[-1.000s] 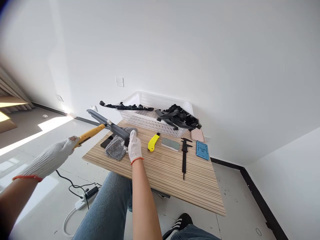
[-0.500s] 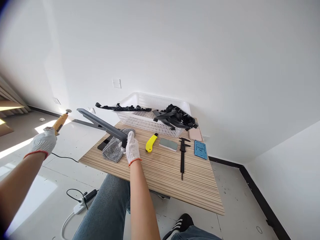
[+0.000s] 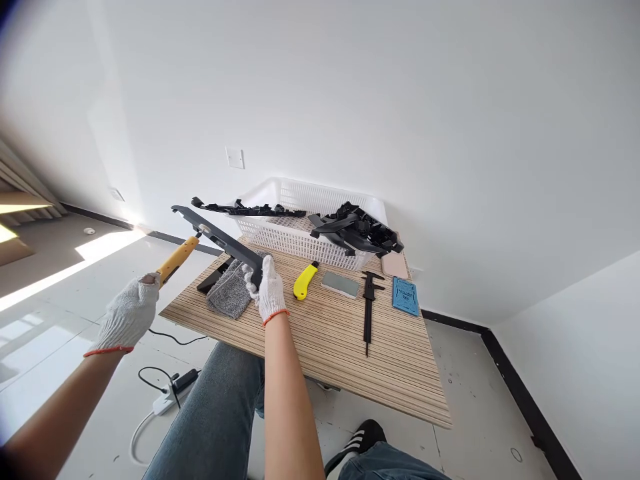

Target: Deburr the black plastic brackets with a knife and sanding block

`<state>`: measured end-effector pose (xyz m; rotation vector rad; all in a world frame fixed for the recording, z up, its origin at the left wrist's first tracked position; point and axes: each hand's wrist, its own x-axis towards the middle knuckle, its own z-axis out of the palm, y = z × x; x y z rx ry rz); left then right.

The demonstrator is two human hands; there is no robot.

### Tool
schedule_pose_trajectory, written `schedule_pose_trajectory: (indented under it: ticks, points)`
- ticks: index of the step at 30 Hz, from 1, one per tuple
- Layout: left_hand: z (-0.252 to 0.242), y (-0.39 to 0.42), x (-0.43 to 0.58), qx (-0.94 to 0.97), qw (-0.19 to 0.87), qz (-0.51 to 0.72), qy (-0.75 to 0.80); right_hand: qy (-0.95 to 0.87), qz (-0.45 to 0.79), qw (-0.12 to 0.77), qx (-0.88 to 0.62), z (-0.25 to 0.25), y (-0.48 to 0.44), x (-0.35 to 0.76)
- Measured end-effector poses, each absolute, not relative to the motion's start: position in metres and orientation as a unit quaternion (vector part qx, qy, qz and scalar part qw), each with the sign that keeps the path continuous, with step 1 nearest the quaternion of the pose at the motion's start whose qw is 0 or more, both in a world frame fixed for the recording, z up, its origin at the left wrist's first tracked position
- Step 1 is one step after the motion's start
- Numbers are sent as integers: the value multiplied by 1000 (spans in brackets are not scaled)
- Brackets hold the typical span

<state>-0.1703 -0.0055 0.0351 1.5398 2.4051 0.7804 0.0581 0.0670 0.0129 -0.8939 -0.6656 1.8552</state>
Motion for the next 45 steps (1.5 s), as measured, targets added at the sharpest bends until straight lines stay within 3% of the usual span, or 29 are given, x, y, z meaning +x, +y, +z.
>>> schedule_pose_trajectory:
  ticks: [3, 17, 45]
  points:
    - [37, -5, -165, 498, 52, 237, 833, -258, 772, 462, -351, 15, 66, 60]
    - [53, -8, -142, 485, 106, 131, 858, -249, 768, 475, -351, 13, 68, 58]
    - [45, -10, -161, 532, 132, 153, 822, -264, 752, 484, -361, 11, 67, 57]
